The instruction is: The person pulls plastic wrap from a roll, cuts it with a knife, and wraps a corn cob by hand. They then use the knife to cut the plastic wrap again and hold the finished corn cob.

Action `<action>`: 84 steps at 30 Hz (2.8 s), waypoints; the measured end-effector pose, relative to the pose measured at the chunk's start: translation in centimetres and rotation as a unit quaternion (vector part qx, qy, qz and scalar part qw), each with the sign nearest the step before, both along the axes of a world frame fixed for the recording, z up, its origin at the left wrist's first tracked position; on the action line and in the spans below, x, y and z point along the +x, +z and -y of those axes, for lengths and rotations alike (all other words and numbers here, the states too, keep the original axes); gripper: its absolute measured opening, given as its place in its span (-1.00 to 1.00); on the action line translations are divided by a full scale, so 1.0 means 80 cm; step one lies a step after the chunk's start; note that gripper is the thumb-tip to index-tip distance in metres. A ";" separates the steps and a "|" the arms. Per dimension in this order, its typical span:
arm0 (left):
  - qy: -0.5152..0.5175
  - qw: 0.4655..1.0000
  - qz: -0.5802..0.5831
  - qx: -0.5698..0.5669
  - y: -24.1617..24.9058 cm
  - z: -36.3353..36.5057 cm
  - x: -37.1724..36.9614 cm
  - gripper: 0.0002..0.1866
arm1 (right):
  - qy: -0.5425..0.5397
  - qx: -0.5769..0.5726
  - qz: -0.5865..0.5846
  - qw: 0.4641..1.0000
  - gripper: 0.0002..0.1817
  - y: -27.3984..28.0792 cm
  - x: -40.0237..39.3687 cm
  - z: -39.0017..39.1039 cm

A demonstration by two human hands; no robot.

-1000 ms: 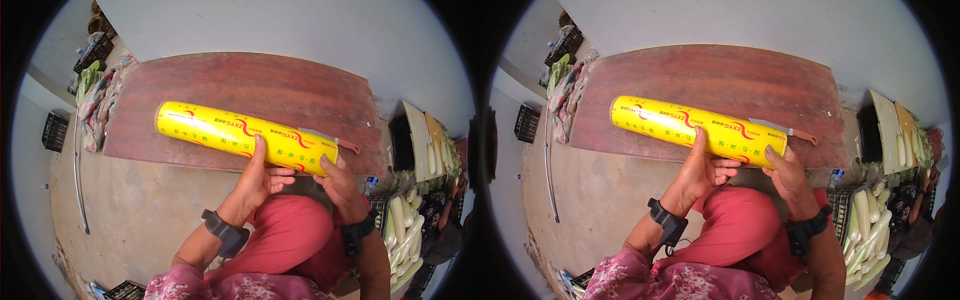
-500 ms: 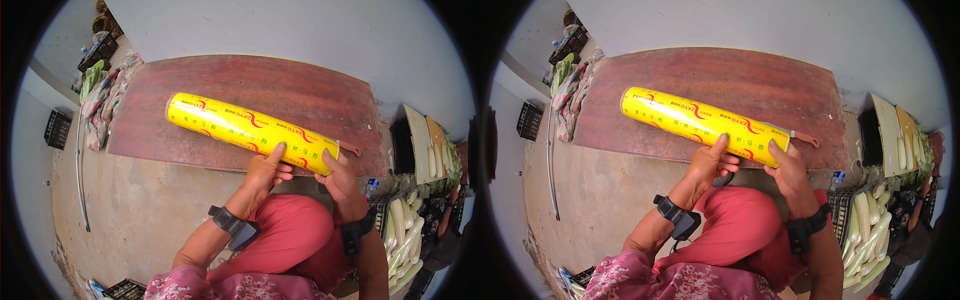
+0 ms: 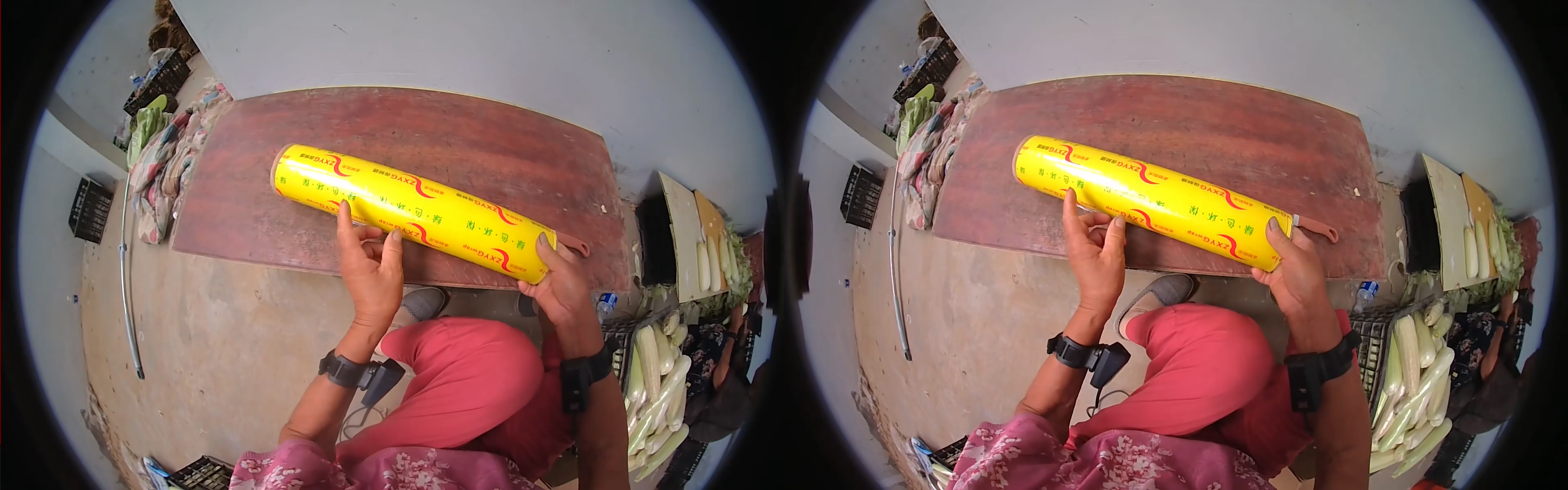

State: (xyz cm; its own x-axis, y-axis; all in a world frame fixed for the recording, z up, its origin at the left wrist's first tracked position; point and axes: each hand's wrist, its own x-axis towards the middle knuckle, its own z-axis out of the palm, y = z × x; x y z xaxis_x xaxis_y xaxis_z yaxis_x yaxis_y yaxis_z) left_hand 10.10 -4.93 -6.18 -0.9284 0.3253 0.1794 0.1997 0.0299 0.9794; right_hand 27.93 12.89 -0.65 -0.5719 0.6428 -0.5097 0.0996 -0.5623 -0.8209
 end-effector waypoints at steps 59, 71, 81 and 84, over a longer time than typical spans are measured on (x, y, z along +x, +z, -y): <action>-0.059 0.904 -0.404 -0.128 -0.015 0.016 -0.084 -0.80 | 0.022 -0.027 -0.052 0.998 -0.70 0.002 0.000 -0.038; -0.034 0.841 -0.496 -0.213 -0.017 0.016 -0.095 -0.75 | 0.015 -0.026 -0.059 0.998 -0.75 0.004 -0.002 -0.036; -0.011 0.906 -0.395 -0.154 -0.030 0.016 -0.092 -0.80 | 0.009 -0.028 -0.062 0.998 -0.76 0.004 -0.002 -0.035; -0.005 0.878 -0.454 -0.151 -0.026 0.017 -0.098 -0.75 | 0.014 -0.021 -0.063 0.998 -0.77 0.002 -0.002 -0.036</action>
State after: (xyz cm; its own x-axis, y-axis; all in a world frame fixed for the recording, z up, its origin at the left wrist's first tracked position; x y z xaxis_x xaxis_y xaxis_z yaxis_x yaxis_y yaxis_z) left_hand 2.22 -6.27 -8.25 -0.4433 0.4932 0.7485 0.8963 0.2543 0.3632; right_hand 27.77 15.77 -0.47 -0.6506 0.6053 -0.4585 0.0126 -0.5951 -0.8035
